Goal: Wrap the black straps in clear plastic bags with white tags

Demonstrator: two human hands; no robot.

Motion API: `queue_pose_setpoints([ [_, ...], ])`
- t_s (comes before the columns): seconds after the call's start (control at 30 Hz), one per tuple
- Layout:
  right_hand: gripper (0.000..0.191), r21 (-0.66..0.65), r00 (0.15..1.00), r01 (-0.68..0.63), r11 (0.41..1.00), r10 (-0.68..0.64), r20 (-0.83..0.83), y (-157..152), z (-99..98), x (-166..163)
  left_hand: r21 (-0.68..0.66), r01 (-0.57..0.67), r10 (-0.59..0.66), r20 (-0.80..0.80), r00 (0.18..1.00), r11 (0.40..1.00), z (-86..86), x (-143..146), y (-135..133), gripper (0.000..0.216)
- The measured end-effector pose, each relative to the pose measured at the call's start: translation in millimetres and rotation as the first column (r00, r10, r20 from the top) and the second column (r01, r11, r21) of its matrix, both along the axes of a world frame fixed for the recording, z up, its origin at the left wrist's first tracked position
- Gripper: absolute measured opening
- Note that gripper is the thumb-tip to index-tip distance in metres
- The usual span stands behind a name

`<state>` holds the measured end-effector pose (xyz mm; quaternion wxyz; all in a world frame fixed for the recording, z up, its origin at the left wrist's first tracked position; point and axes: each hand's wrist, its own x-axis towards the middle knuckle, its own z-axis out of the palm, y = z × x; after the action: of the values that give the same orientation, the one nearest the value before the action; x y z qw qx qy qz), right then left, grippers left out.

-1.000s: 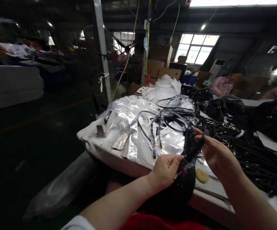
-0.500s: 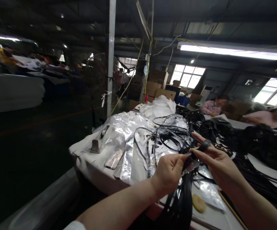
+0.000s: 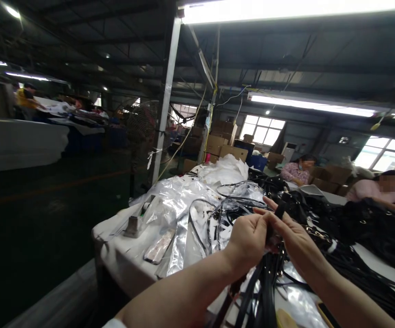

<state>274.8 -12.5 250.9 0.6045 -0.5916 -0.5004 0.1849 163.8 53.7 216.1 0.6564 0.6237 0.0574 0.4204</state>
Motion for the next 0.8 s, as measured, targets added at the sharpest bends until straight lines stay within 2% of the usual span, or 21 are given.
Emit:
queue_pose_setpoints([
  [0.07,0.039,0.051,1.0,0.02,0.998,-0.02,-0.016,0.7,9.0,-3.3,0.04,-0.033,0.034,-0.02,0.999,0.999,6.0,-0.4,0.2,0.058],
  [0.17,0.044,0.107,0.991,0.089,0.99,-0.078,-0.104,1.6,20.4,-2.5,0.069,-0.071,0.075,-0.052,0.996,0.995,6.2,-1.4,-1.6,0.057],
  [0.27,0.056,-0.04,0.988,0.006,0.999,-0.012,-0.156,0.5,15.2,-5.6,0.015,-0.043,0.043,-0.047,0.998,0.999,1.7,-0.8,-2.7,0.056],
  [0.37,0.061,-0.135,0.974,-0.147,0.98,0.12,-0.193,-4.4,-7.0,-18.3,-0.031,-0.004,0.002,-0.046,0.999,1.0,-5.9,-1.7,-5.8,0.057],
  [0.47,0.054,-0.184,0.944,-0.295,0.938,0.255,-0.21,-17.1,-37.1,-35.9,-0.04,-0.024,0.022,-0.041,0.999,0.999,-18.1,-10.1,-12.2,0.058],
  [0.57,0.036,-0.366,0.908,-0.415,0.833,0.352,-0.228,-40.7,-67.4,-51.2,-0.114,-0.087,0.083,-0.035,0.996,0.99,-32.6,-34.2,-6.4,0.057],
  [0.63,0.031,-0.488,0.886,-0.464,0.74,0.39,-0.251,-60.2,-83.3,-57.0,-0.211,-0.159,0.145,-0.079,0.986,0.965,-40.5,-63.1,16.4,0.056],
  [0.67,0.031,-0.543,0.875,-0.482,0.687,0.408,-0.261,-69.9,-89.1,-57.9,-0.236,-0.27,0.25,-0.113,0.962,0.933,-42.8,-82.2,34.3,0.055],
  [0.7,0.032,-0.592,0.866,-0.495,0.637,0.422,-0.27,-79.2,-93.2,-57.6,-0.229,-0.419,0.396,-0.142,0.907,0.878,-43.3,-104.3,55.5,0.056],
  [0.73,0.034,-0.636,0.857,-0.502,0.586,0.434,-0.277,-87.9,-95.5,-56.0,-0.195,-0.582,0.557,-0.17,0.813,0.79,-41.6,-129.3,78.7,0.056],
  [0.77,0.036,-0.681,0.849,-0.505,0.53,0.446,-0.282,-95.7,-96.3,-53.3,-0.11,-0.741,0.717,-0.193,0.669,0.662,-37.5,-156.6,101.9,0.056],
  [0.8,0.037,-0.727,0.84,-0.504,0.466,0.46,-0.288,-102.6,-95.7,-49.8,-0.001,-0.877,0.861,-0.188,0.472,0.481,-31.3,-185.3,123.4,0.056],
])
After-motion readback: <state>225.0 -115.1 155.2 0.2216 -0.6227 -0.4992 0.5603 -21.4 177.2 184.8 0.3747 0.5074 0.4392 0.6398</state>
